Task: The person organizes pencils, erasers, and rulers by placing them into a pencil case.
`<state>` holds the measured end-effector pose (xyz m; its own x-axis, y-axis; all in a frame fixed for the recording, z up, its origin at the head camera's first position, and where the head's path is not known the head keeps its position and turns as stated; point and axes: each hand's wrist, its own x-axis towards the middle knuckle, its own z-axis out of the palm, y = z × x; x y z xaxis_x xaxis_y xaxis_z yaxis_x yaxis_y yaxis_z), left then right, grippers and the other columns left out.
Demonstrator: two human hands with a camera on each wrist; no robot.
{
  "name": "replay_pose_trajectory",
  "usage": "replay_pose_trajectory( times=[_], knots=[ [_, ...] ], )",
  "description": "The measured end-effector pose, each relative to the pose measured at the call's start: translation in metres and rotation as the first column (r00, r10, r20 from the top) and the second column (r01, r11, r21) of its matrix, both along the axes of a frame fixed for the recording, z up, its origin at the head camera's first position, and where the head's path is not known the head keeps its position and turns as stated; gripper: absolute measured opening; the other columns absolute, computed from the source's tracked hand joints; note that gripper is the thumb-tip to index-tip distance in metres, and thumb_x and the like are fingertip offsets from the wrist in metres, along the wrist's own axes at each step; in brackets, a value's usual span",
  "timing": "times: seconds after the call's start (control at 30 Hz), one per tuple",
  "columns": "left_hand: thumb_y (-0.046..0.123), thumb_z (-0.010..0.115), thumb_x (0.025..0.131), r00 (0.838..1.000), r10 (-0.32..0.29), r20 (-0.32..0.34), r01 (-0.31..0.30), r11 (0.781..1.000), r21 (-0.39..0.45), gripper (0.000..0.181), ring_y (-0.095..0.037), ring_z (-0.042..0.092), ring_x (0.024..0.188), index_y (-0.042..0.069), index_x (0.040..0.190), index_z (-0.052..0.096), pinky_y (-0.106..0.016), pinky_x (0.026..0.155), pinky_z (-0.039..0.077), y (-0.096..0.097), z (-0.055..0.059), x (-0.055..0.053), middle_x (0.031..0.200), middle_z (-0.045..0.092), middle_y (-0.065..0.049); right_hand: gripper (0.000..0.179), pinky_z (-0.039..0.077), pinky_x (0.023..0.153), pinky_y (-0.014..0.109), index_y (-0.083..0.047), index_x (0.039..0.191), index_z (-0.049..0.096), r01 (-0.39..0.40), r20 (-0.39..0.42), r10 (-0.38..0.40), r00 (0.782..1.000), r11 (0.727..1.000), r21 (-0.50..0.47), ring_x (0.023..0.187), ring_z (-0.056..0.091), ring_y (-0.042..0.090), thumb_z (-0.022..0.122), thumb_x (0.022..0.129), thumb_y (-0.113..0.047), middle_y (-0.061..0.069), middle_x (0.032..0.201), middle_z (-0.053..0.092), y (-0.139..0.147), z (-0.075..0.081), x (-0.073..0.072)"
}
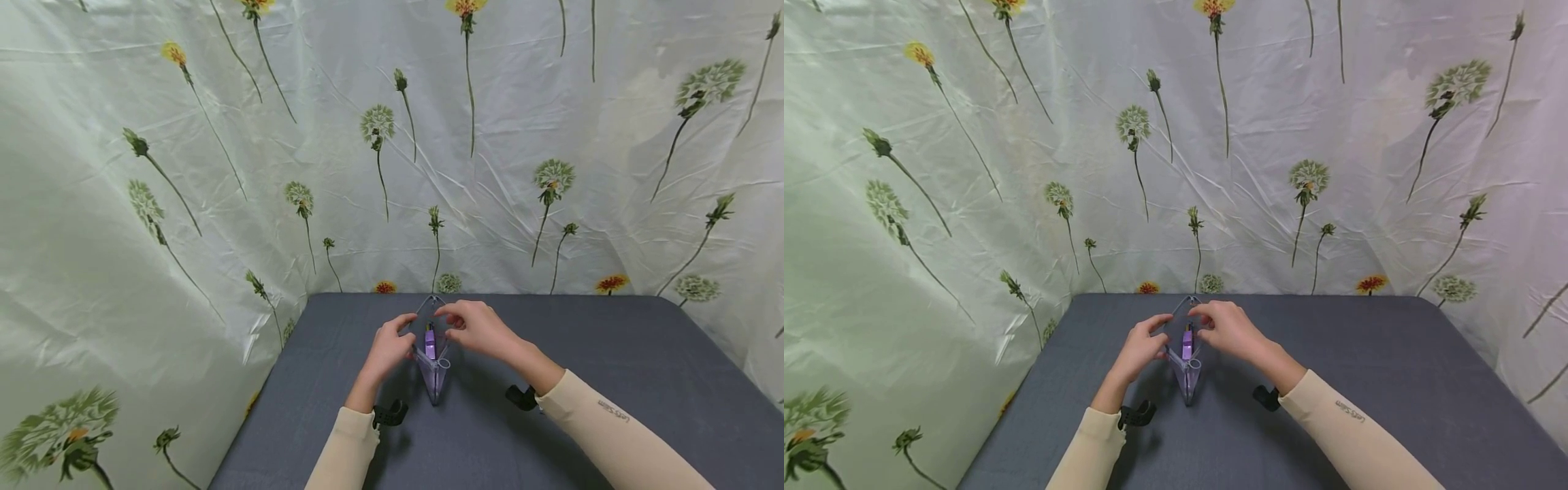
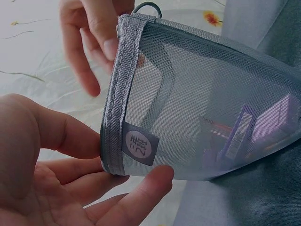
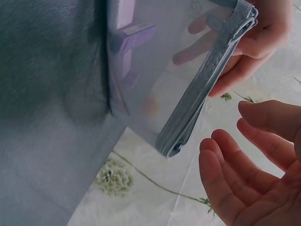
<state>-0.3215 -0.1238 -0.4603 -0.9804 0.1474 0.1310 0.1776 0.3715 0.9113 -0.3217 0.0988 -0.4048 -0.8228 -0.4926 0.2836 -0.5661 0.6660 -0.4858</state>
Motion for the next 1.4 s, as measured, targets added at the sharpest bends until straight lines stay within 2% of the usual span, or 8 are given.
replay_pose_trajectory(
  times=[0.13,0.23,0.37,0.47,0.83,1.07,1.3,1.4],
  knots=[
    [0.003,0.054,0.090,1.000,-0.003,-0.001,0.003,1.000,0.006,0.053,-0.014,0.051,0.047,0.011,0.142,0.058,-0.047,0.065,0.056,-0.001,0.001,0.000,0.147,0.052,-0.015,0.038,0.053,0.070,0.032,-0.017,0.122,0.072,-0.004,-0.038,0.005,0.999,1.000,0.020,0.082,0.062,0.009,0.077,0.086,-0.007,-0.006,0.094,0.065,0.009,0.002,0.004],
    [0.003,0.053,0.091,1.000,-0.003,-0.002,0.003,1.000,0.008,0.053,-0.028,0.056,0.052,0.012,0.142,0.058,-0.055,0.069,0.055,-0.002,0.000,0.001,0.147,0.052,-0.014,0.037,0.052,0.071,0.033,-0.016,0.122,0.072,-0.008,-0.052,0.010,0.999,0.999,0.035,0.084,0.063,0.012,0.076,0.086,-0.007,-0.005,0.095,0.066,0.016,0.002,0.007],
    [0.003,0.053,0.091,1.000,-0.001,-0.008,0.001,1.000,0.006,0.053,-0.032,0.054,0.053,0.012,0.143,0.058,-0.055,0.068,0.054,-0.002,0.000,0.002,0.147,0.052,-0.014,0.038,0.052,0.071,0.033,-0.017,0.122,0.072,0.004,-0.055,-0.001,0.998,0.998,0.058,0.085,0.063,0.013,0.077,0.086,-0.008,-0.005,0.095,0.065,0.026,0.001,0.010],
    [0.003,0.053,0.090,1.000,0.004,-0.005,-0.004,1.000,0.000,0.053,-0.022,0.051,0.050,0.012,0.142,0.058,-0.052,0.066,0.055,-0.002,0.000,0.003,0.147,0.052,-0.014,0.038,0.053,0.071,0.034,-0.015,0.121,0.073,0.010,-0.061,-0.006,0.998,0.997,0.075,0.085,0.063,0.015,0.078,0.084,-0.007,-0.007,0.094,0.064,0.034,-0.001,0.013],
    [0.004,0.052,0.091,1.000,0.004,0.003,-0.004,1.000,-0.010,0.053,-0.016,0.053,0.045,0.011,0.144,0.057,-0.058,0.069,0.055,-0.003,-0.001,0.001,0.149,0.050,-0.014,0.036,0.051,0.067,0.031,-0.013,0.118,0.073,0.023,-0.022,-0.020,1.000,0.990,0.141,0.085,0.063,0.018,0.079,0.083,-0.004,-0.007,0.092,0.063,0.070,-0.008,0.020],
    [0.002,0.053,0.090,1.000,-0.004,-0.015,0.004,1.000,-0.019,0.052,-0.040,0.060,0.055,0.009,0.141,0.059,-0.055,0.067,0.056,-0.003,-0.002,0.000,0.147,0.052,-0.016,0.037,0.050,0.063,0.030,-0.011,0.117,0.073,0.011,0.057,-0.020,0.998,0.987,0.161,0.086,0.064,0.024,0.078,0.082,-0.001,-0.003,0.094,0.065,0.086,-0.019,0.028],
    [0.003,0.051,0.091,1.000,-0.010,0.001,0.010,1.000,-0.019,0.052,-0.020,0.048,0.044,0.016,0.140,0.061,-0.057,0.071,0.056,-0.003,-0.004,-0.001,0.147,0.052,-0.012,0.037,0.048,0.062,0.030,-0.010,0.117,0.073,0.025,0.116,-0.048,0.992,0.981,0.193,0.082,0.063,0.022,0.080,0.081,-0.003,0.003,0.096,0.066,0.103,-0.036,0.035],
    [0.003,0.052,0.091,1.000,-0.013,-0.002,0.013,1.000,-0.021,0.051,-0.022,0.047,0.044,0.018,0.139,0.061,-0.057,0.070,0.056,-0.003,-0.005,-0.001,0.147,0.052,-0.012,0.038,0.047,0.060,0.030,-0.009,0.117,0.073,0.027,0.121,-0.050,0.991,0.981,0.190,0.081,0.062,0.020,0.080,0.081,-0.002,0.005,0.096,0.067,0.110,-0.041,0.038]
  ],
)
